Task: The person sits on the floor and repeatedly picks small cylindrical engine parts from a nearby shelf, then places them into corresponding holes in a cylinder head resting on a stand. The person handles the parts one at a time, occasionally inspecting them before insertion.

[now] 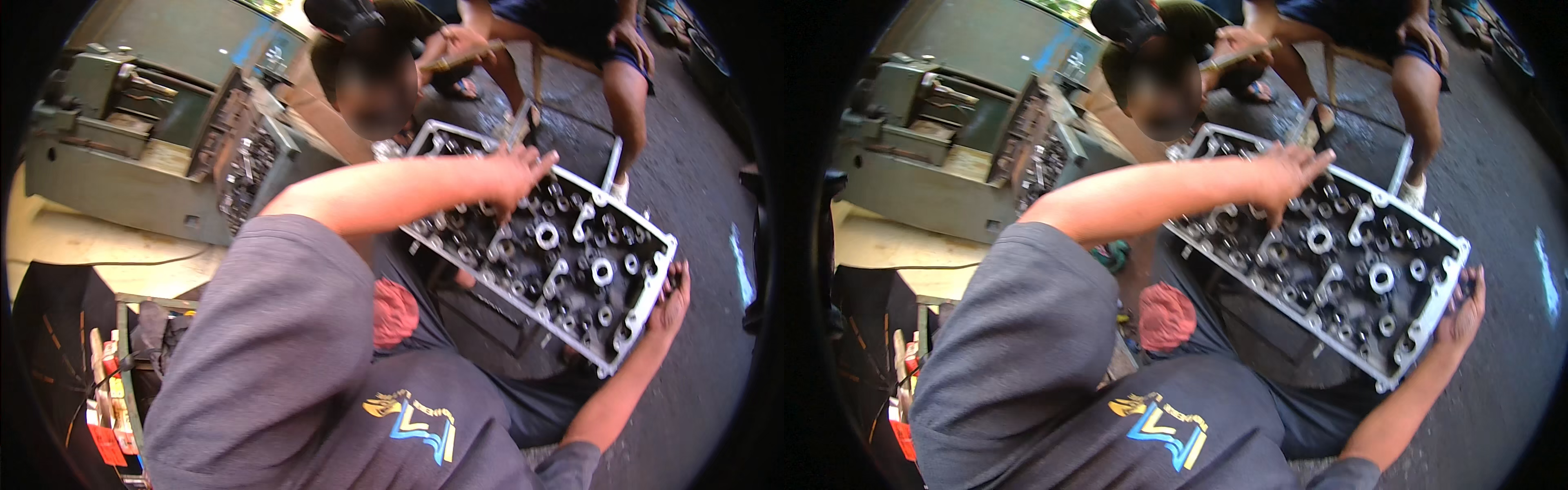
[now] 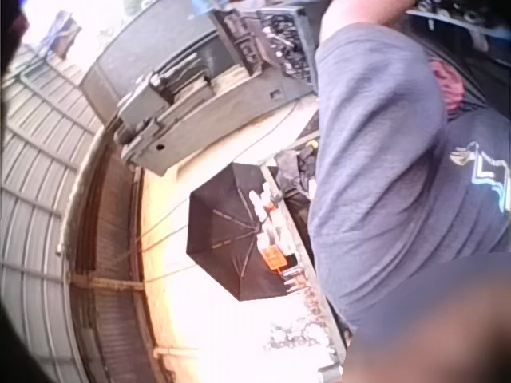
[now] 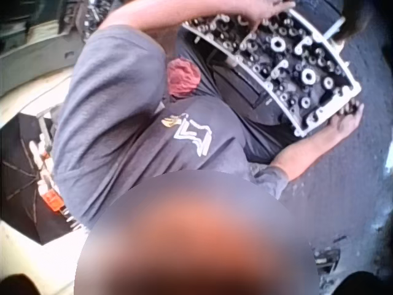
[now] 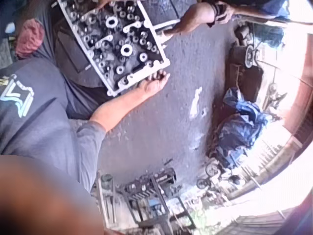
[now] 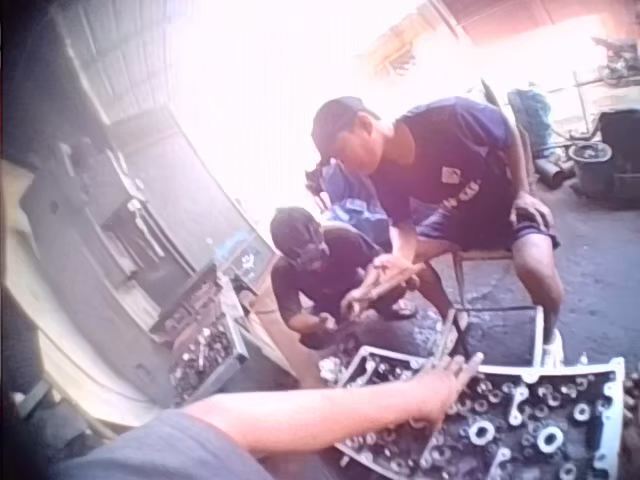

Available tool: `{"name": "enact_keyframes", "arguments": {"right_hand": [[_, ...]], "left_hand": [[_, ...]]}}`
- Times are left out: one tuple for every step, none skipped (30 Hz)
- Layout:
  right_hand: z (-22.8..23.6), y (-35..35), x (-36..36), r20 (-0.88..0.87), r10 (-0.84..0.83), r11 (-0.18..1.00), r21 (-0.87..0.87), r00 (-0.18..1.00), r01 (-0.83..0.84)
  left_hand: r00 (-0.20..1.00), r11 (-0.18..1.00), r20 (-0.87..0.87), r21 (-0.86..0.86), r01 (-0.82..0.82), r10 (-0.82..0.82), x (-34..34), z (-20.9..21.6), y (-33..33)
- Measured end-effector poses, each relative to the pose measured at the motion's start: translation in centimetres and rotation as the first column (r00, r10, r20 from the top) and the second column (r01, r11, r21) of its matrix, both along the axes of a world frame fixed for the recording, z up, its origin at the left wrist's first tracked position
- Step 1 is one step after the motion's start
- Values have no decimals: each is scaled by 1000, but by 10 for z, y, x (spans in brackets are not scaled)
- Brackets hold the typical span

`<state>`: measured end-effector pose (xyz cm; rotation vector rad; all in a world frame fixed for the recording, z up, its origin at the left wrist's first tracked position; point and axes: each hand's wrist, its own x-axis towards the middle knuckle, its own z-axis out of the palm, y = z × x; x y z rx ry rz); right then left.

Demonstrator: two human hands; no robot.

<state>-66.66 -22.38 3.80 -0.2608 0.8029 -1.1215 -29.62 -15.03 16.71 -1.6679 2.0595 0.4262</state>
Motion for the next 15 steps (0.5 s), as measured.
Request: {"name": "enact_keyframes", "arguments": {"right_hand": [[-1,-1,-4,47,31,999,-28,998,-30],[-2,0,-10,121,101,993,-80,988,-92],[0,1,-19,156,103,993,-69,982,-94],[3,3,-27,274,172,982,-118,946,-145],[7,8,-37,283,167,981,-141,945,-131],[14,17,-48,251,133,982,-168,959,-92],[24,29,-57,225,49,990,-143,973,-16],[36,43,-67,200,-40,991,-120,979,65],[52,60,-76,190,-93,987,-112,977,116],[68,80,-81,184,-147,980,-107,972,168],[84,99,-79,178,-202,970,-103,963,222],[98,120,-74,153,-177,973,-119,972,196],[113,139,-65,128,-150,976,-138,980,167],[126,157,-50,105,-122,978,-155,987,138],[136,175,-32,51,-76,987,-141,996,82]], "left_hand": [[998,996,23,-66,54,-52,2,5,-3],[997,994,49,-79,71,-67,4,11,-4],[998,963,-4,-264,53,-56,7,21,-3],[999,922,-33,-388,-12,-1,13,36,2],[976,813,-208,-578,-65,-70,19,52,15],[928,692,-347,-703,-163,-135,26,68,35],[842,666,-529,-668,-334,-109,31,81,61],[726,605,-666,-653,-457,-170,31,88,94],[528,674,-849,-385,-630,8,27,92,132],[286,690,-958,-186,-699,32,18,91,167],[21,704,-984,113,-701,179,1,83,194],[-263,703,-936,350,-619,235,-16,72,216],[-444,665,-817,564,-489,367,-31,58,231],[-571,551,-631,763,-337,525,-47,42,240],[-662,547,-541,805,-230,518,-63,28,248]]}}
